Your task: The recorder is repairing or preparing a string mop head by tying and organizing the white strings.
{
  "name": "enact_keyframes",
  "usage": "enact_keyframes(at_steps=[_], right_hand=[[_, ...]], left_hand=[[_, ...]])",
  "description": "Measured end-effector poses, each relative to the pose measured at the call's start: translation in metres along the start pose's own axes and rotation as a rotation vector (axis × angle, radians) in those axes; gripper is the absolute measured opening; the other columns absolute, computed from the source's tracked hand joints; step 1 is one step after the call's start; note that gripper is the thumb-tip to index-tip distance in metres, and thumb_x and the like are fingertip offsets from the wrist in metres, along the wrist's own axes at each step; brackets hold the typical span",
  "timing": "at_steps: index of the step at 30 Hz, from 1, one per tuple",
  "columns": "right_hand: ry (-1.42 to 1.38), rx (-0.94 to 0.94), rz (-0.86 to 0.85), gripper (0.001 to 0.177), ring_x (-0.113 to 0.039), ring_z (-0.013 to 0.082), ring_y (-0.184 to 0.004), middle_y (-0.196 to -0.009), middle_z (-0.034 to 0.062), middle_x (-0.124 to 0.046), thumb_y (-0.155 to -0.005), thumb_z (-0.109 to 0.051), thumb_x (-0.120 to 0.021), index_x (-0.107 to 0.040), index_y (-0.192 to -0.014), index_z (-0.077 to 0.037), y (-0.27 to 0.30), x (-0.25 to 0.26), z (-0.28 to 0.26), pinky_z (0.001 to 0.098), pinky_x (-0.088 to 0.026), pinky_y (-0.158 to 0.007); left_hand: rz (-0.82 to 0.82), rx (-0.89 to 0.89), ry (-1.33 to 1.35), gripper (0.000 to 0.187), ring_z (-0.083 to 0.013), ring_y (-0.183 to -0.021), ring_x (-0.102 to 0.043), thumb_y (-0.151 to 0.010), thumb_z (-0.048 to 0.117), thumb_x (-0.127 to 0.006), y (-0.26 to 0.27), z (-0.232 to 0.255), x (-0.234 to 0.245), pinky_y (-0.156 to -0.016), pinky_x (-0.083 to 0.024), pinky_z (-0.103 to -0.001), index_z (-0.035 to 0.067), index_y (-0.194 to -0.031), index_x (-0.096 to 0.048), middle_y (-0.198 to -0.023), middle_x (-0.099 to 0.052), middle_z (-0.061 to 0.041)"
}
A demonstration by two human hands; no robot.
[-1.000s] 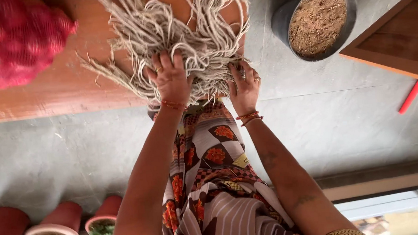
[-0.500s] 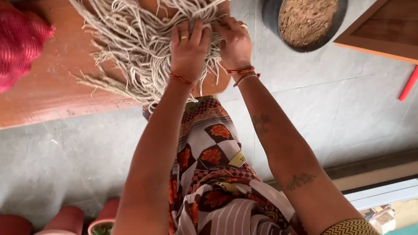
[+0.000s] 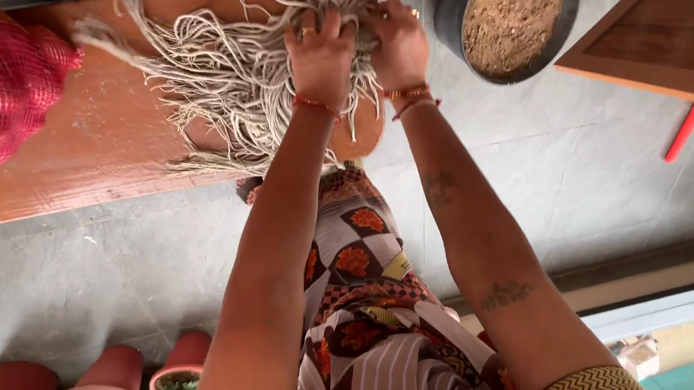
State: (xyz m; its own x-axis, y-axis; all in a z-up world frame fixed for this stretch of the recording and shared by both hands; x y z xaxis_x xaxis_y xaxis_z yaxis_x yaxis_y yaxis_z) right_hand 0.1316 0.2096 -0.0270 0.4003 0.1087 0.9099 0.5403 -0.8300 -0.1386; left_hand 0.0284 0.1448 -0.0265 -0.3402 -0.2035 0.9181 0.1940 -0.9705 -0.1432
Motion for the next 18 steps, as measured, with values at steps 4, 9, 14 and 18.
enact_keyframes(at_steps=[4, 9, 14, 18], right_hand=[[-0.052, 0.027, -0.034, 0.048, -0.068, 0.0271, -0.092, -0.101, 0.0058, -0.069, -0.074, 0.009, -0.073, -0.080, -0.113, -0.017, 0.004, 0.012, -0.005, 0.0405, -0.058, -0.076], [-0.061, -0.015, -0.029, 0.049, -0.069, 0.0234, -0.087, -0.099, 0.0062, -0.069, -0.080, 0.011, -0.070, -0.077, -0.120, -0.016, 0.071, 0.012, -0.006, 0.0369, -0.060, -0.074], [0.099, 0.017, -0.144, 0.038, -0.067, 0.0220, -0.086, -0.108, 0.0100, -0.070, -0.087, 0.012, -0.064, -0.074, -0.119, -0.005, 0.110, -0.006, -0.023, 0.0319, -0.058, -0.068], [0.271, 0.073, -0.184, 0.035, -0.066, 0.0245, -0.090, -0.113, 0.0124, -0.066, -0.082, 0.001, -0.067, -0.069, -0.117, -0.002, 0.115, 0.009, -0.059, 0.0360, -0.056, -0.073]], left_hand=[[0.021, 0.029, 0.012, 0.026, -0.0334, -0.121, -0.059, -0.084, 0.011, -0.078, 0.005, -0.002, -0.009, -0.102, -0.044, -0.064, 0.019, -0.109, -0.076, -0.118, -0.062, -0.004], [-0.148, -0.031, 0.106, 0.030, -0.0359, -0.128, -0.054, -0.080, 0.018, -0.080, 0.055, 0.015, -0.010, -0.103, -0.041, -0.070, 0.018, -0.109, -0.074, -0.129, -0.060, -0.007], [-0.346, -0.108, 0.199, 0.063, -0.0421, -0.139, -0.039, -0.079, 0.027, -0.084, 0.103, 0.018, 0.021, -0.111, -0.029, -0.073, 0.016, -0.135, -0.057, -0.151, -0.041, -0.018], [-0.462, -0.231, 0.271, 0.094, -0.0478, -0.141, -0.031, -0.065, 0.039, -0.088, 0.138, 0.000, 0.066, -0.110, -0.026, -0.075, 0.014, -0.145, -0.045, -0.156, -0.031, -0.025]])
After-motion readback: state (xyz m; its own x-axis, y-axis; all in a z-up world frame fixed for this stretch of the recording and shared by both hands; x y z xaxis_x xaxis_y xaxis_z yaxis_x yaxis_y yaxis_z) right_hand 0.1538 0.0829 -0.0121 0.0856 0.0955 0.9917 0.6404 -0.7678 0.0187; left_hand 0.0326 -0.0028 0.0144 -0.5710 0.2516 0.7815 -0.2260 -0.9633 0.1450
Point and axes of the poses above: each hand's wrist, its own y-axis away from the middle knuckle, its own x-axis out of the back of the hand, z = x × y, the point moved 9 cm from there along -y, towards the middle knuckle
